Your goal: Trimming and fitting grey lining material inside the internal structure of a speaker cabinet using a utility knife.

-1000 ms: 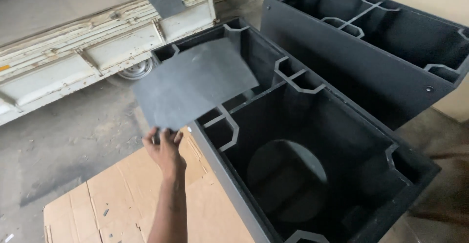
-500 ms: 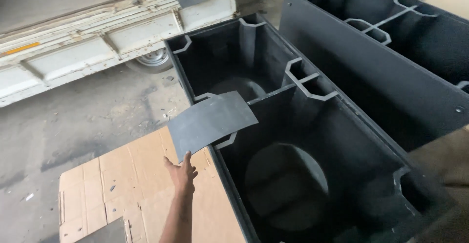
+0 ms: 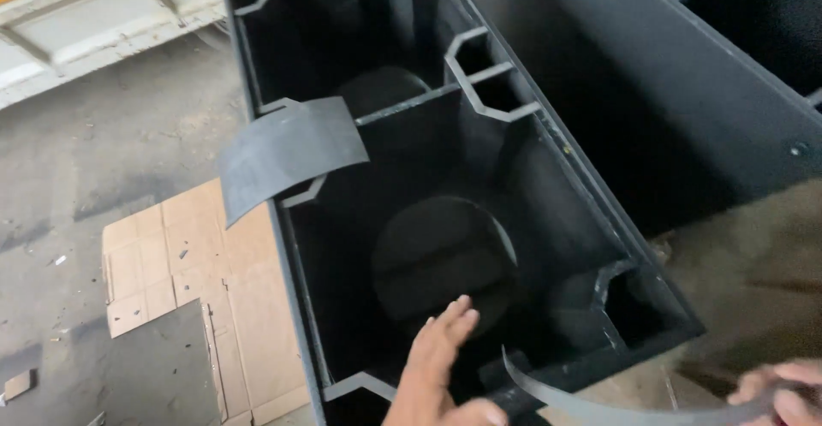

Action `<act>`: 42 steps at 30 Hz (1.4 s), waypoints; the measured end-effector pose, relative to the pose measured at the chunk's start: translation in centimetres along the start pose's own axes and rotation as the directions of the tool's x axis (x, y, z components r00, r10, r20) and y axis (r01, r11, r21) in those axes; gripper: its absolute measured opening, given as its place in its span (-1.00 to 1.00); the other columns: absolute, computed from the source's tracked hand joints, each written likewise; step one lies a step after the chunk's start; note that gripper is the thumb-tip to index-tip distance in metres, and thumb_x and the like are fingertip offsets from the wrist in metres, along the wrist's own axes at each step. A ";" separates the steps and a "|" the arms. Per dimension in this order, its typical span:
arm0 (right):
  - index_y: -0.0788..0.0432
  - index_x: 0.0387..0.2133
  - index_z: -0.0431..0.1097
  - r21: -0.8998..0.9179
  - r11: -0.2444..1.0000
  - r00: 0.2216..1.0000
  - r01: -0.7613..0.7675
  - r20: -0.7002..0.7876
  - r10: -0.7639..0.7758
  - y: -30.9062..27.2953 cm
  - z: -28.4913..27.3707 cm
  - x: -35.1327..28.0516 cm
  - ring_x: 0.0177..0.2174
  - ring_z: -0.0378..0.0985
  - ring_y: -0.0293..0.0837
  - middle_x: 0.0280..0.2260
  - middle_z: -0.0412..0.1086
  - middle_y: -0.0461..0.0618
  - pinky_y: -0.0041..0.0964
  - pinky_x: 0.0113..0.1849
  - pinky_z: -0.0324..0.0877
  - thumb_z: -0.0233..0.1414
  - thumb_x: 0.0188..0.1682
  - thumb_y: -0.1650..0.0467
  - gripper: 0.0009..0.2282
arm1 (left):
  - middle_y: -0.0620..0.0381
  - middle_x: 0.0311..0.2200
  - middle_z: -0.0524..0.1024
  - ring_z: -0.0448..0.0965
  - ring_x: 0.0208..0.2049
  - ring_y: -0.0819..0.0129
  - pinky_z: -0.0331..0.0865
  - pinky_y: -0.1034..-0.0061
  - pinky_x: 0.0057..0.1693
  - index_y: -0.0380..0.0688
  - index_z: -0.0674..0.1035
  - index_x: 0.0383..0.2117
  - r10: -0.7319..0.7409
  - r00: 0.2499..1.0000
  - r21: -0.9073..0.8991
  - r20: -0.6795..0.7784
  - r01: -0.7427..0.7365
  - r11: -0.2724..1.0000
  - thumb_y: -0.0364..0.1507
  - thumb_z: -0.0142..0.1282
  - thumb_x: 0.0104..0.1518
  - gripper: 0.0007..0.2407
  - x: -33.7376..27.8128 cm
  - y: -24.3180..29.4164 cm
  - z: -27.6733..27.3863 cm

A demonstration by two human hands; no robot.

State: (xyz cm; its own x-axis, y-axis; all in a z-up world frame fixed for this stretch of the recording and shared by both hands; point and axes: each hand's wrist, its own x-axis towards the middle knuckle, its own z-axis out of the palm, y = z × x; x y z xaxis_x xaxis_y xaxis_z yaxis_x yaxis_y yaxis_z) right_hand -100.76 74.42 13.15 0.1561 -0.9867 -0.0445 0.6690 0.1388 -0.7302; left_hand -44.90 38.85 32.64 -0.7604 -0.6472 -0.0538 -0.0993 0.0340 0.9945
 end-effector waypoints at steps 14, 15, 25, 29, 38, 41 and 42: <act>0.25 -0.47 0.40 -0.657 0.743 0.071 -0.128 -0.753 -0.654 11.7 36.3 9.5 -0.68 0.22 -0.23 -0.67 0.23 0.03 -0.43 -0.54 0.11 0.10 -0.19 0.60 -0.93 | 0.19 -0.28 0.80 0.77 -0.22 0.49 0.51 0.60 -0.04 -0.06 0.78 -0.25 -0.487 0.724 0.155 0.489 0.477 0.865 -0.29 0.27 0.00 -0.76 0.1 -1.6 -0.3; 0.25 -0.47 0.40 -0.657 0.742 0.067 -0.134 -0.753 -0.654 11.6 35.9 9.6 -0.68 0.22 -0.23 -0.67 0.23 0.03 -0.43 -0.54 0.11 0.10 -0.19 0.60 -0.93 | 0.19 -0.28 0.80 0.77 -0.22 0.49 0.51 0.60 -0.04 -0.06 0.78 -0.25 -0.486 0.721 0.153 0.495 0.478 0.865 -0.29 0.27 0.00 -0.76 0.5 -1.5 -0.4; 0.50 -0.40 0.53 -0.402 0.911 0.542 0.086 -0.748 -0.382 6.7 26.5 11.1 -0.78 0.27 -0.17 -0.65 0.34 0.25 -0.34 -0.71 0.15 0.13 -0.25 0.64 -0.86 | 0.51 0.19 0.51 0.44 0.26 0.58 0.24 0.46 0.33 0.50 0.42 0.22 -0.813 0.535 0.650 0.230 0.537 0.537 0.00 0.27 -0.11 -0.37 4.2 2.0 4.8; 0.42 -0.51 0.53 -0.293 0.950 0.703 -0.105 -0.698 -0.137 3.4 23.1 13.0 -0.86 0.25 -0.12 -0.84 0.26 0.18 -0.30 -0.78 0.18 0.17 -0.25 0.59 -0.94 | 0.35 -0.05 0.65 0.68 -0.08 0.30 0.42 0.39 0.02 0.30 0.43 0.16 -0.280 0.922 0.419 0.267 0.150 0.895 0.29 -0.04 -0.12 -0.30 3.8 0.7 16.1; 0.17 -0.52 0.71 -0.611 0.567 0.768 -0.552 -0.637 0.061 -0.9 19.7 10.7 -0.38 0.64 -0.26 -0.43 0.71 -0.11 -0.43 -0.20 0.37 0.19 -0.21 0.37 -0.85 | 0.26 -0.56 0.62 0.67 -0.47 0.29 0.43 0.39 -0.32 0.42 0.61 -0.21 -0.515 0.851 0.502 0.105 0.402 0.766 -0.18 0.16 0.02 -0.80 1.4 -1.8 22.0; 0.37 -0.62 0.57 -0.468 0.750 0.713 -0.467 -0.701 0.006 1.7 19.2 8.7 -0.84 0.32 -0.14 -0.83 0.35 0.15 -0.29 -0.71 0.26 0.21 -0.28 0.53 -0.94 | 0.30 -0.15 0.56 0.58 -0.30 0.00 0.39 0.13 -0.23 0.33 0.39 0.08 -0.581 0.776 0.560 0.248 0.374 0.739 -0.15 0.05 0.12 -0.64 2.2 0.5 22.3; 0.37 -0.62 0.57 -0.464 0.753 0.719 -0.466 -0.695 0.017 2.0 19.9 8.6 -0.84 0.32 -0.14 -0.83 0.35 0.15 -0.29 -0.71 0.26 0.21 -0.28 0.53 -0.94 | 0.30 -0.15 0.56 0.58 -0.30 0.00 0.39 0.13 -0.23 0.33 0.39 0.08 -0.590 0.772 0.563 0.237 0.386 0.731 -0.15 0.05 0.12 -0.64 2.1 0.6 22.7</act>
State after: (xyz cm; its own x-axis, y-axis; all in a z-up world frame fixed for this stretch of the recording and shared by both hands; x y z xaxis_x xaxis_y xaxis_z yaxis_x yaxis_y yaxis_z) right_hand -83.64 67.90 24.93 -0.3812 -0.7656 -0.5182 0.0937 0.5257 -0.8455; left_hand -61.17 54.81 31.09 -0.6808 -0.3391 -0.6492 -0.7269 0.2037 0.6559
